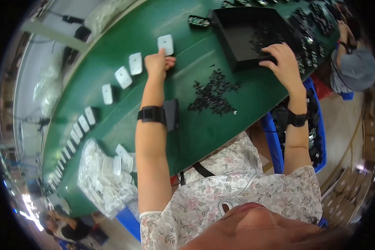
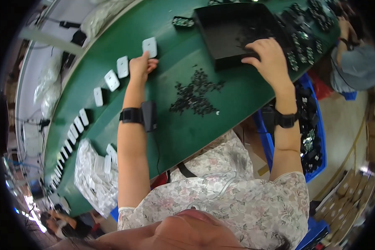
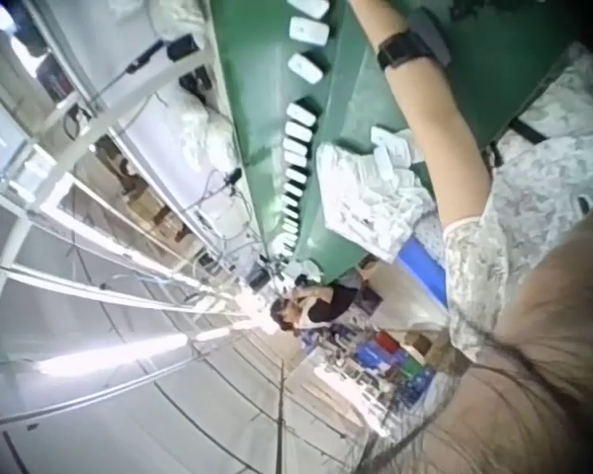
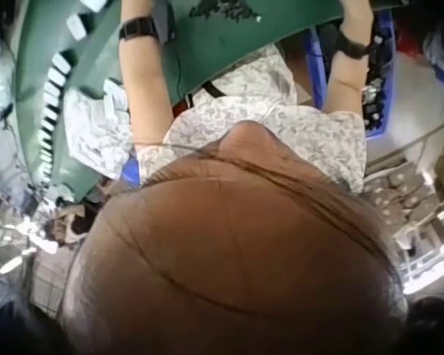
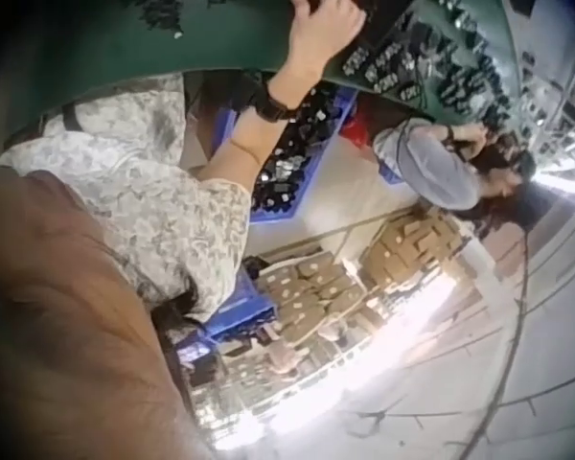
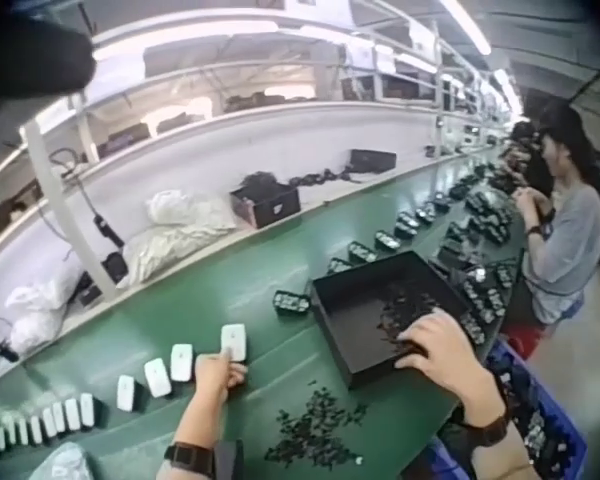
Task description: The person assembles electronic devices by hand, picking up a white plastic base and a black screw, inserting the screw into the base, and then fitting a black housing over the assembly. Each completed unit is then placed onto a green workbench alongside other finished devices.
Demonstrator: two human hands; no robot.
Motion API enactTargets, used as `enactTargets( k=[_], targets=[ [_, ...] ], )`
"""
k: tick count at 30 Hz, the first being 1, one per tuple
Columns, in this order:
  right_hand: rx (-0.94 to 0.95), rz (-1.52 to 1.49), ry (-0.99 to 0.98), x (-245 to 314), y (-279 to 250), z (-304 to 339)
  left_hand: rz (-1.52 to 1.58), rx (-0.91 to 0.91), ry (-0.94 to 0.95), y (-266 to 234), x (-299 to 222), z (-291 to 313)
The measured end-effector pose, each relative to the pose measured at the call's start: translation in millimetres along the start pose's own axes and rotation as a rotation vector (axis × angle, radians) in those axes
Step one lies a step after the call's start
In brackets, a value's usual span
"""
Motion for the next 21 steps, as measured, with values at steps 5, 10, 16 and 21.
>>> enactTargets(
  k=[5, 10, 16, 21],
  targets=[
    [-0.110, 0.141, -0.082, 26.3, 10.3, -0.9, -0.053, -0.091, 0.015, -5.4, -4.7, 1.3],
    [-0.170, 0.089, -0.097, 53.1, 24.0, -1.9, -0.197, -0.282, 0.191, -7.8, -5.7, 26.3],
    [-0.165, 0.091, -0.003, 78.9, 3.4, 6.0, -0.488, -0.233, 0.741, -7.7, -16.2, 98.1],
    [-0.052, 0.220, 0.079, 63.2, 20.0, 8.0, -0.537, -0.048, 0.787, -8.6, -9.8, 140.4]
  ],
)
Point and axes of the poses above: each hand's wrist, its own z-axis away from the middle knuckle, its own y-axis out of the palm, x = y × z, the point moved 3 cm from there along -z, towards the middle knuckle, and after that the axes turned 10 degrees about -x, right-handed, at the moved point
